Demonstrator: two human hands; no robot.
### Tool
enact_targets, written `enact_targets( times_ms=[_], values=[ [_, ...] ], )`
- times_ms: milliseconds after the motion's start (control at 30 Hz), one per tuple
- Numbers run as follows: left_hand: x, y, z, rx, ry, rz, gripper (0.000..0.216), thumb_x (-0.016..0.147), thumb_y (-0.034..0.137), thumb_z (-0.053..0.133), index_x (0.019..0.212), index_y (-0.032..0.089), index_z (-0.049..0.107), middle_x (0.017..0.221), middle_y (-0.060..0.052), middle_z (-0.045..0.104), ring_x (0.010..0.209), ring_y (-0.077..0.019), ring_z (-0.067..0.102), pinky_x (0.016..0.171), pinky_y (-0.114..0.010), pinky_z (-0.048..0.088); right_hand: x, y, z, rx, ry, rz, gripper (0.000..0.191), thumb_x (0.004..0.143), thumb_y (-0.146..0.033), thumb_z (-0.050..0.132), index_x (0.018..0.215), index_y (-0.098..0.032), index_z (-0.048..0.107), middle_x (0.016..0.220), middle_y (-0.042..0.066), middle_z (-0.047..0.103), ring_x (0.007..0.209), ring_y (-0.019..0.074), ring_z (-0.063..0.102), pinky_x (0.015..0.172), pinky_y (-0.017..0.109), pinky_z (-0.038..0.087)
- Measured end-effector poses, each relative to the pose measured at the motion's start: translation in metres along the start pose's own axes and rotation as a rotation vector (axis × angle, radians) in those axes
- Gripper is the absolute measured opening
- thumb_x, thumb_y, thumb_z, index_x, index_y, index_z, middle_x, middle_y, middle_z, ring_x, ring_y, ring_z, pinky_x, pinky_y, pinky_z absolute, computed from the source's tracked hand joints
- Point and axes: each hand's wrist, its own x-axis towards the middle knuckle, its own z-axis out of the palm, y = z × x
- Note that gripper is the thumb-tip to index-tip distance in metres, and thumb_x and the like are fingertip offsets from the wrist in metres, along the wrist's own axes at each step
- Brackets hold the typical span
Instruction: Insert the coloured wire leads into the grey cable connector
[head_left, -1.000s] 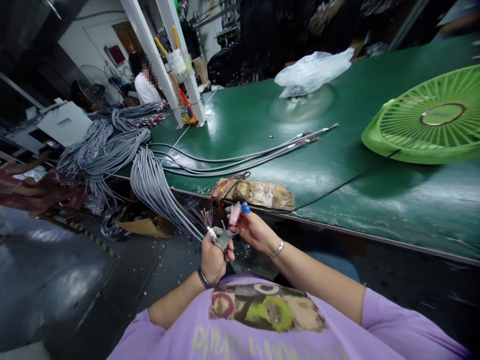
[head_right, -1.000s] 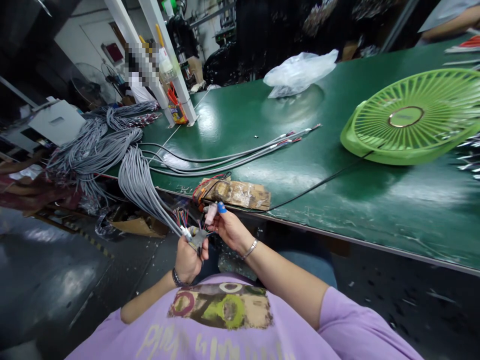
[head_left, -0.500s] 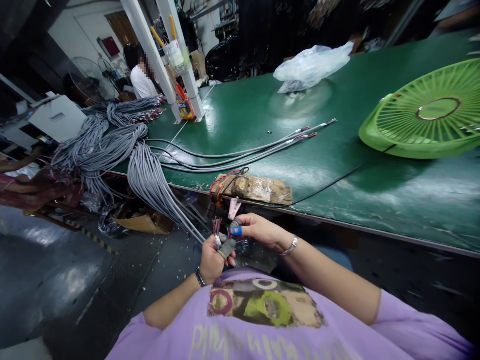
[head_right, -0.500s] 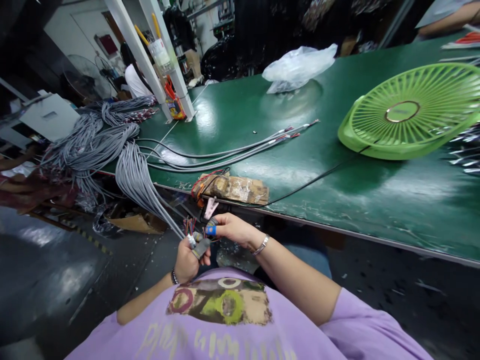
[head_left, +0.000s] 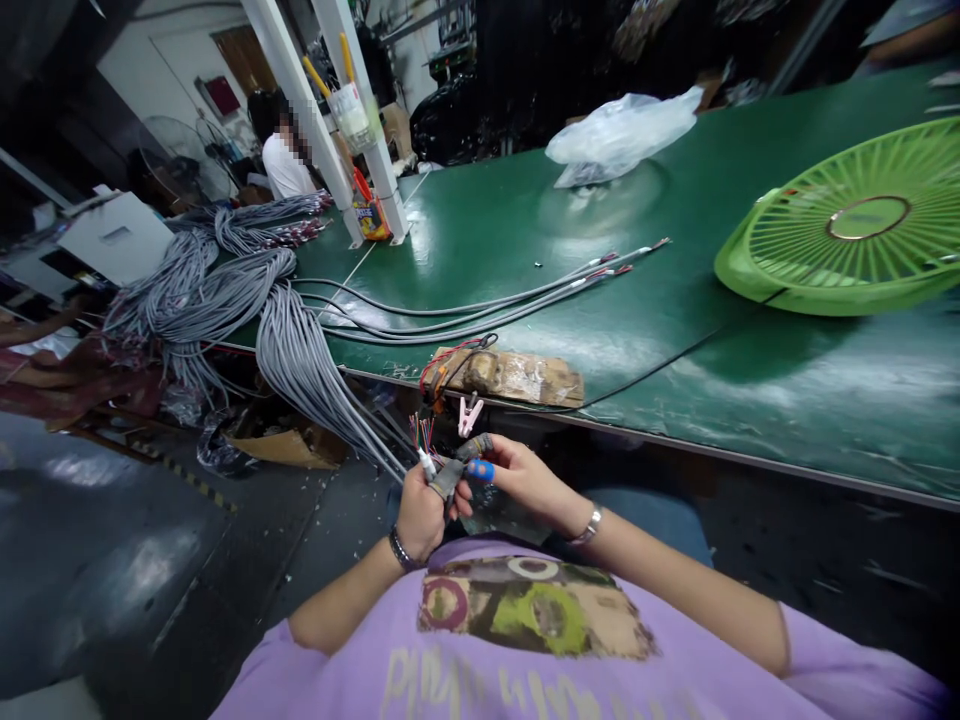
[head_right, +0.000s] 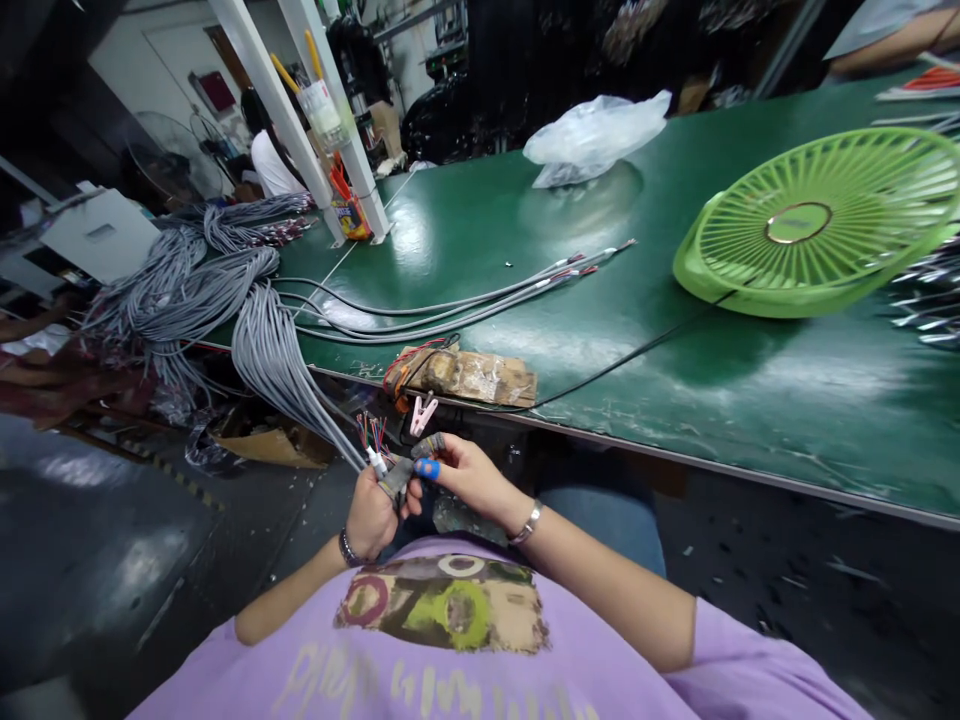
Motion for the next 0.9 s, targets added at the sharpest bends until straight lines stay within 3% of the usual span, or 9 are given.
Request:
enact_targets(
  times_ms=[133,300,500,800,900],
  values=[
    [-0.002,-0.004,0.0,0.059,-0.047,0.023,0.036,0.072,0.05,0.063,0.068,0.014,0.056,0.055,-0.003,0.064,0.041,-0.0115,0.057,0.035,-0.018,0.034,0.002,0.003,0.011,0.02,0.092,0.004,0.027,0.073,-0.042,0.065,0.07,-0.019,0.052,0.049,-0.004,0.055,0.044,0.0114,0.051,0.05,0.026,0.04],
    [-0.006,-0.007,-0.006,0.234,-0.143,0.018,0.033,0.067,0.044,0.07,0.065,0.014,0.058,0.052,-0.004,0.064,0.041,-0.0134,0.058,0.041,-0.022,0.042,0.01,0.001,0.01,-0.082,0.039,0.111,0.03,0.067,-0.043,0.07,0.067,-0.017,0.056,0.047,-0.004,0.054,0.038,0.0098,0.046,0.041,0.024,0.035],
    [-0.004,-0.007,-0.004,0.026,-0.027,0.034,0.034,0.072,0.046,0.065,0.067,0.014,0.056,0.054,-0.004,0.064,0.039,-0.012,0.057,0.034,-0.019,0.033,0.015,0.006,0.006,-0.095,0.186,0.092,0.033,0.061,-0.043,0.074,0.06,-0.015,0.057,0.05,-0.003,0.052,0.046,0.0071,0.041,0.047,0.023,0.032],
    [0.0,-0.001,0.003,-0.138,0.075,0.016,0.035,0.066,0.046,0.07,0.069,0.013,0.055,0.053,-0.002,0.062,0.038,-0.0125,0.057,0.032,-0.017,0.029,0.013,0.005,0.007,-0.148,0.262,0.03,0.041,0.061,-0.052,0.072,0.059,-0.016,0.053,0.053,-0.004,0.045,0.05,0.0078,0.036,0.05,0.025,0.029],
    [0.0,-0.002,0.001,-0.13,0.064,0.029,0.034,0.067,0.044,0.069,0.067,0.013,0.054,0.052,-0.002,0.062,0.037,-0.0116,0.056,0.032,-0.017,0.029,0.012,0.004,0.006,-0.143,0.228,0.027,0.041,0.063,-0.052,0.07,0.062,-0.016,0.053,0.054,-0.005,0.046,0.052,0.0078,0.037,0.051,0.024,0.03]
  ],
)
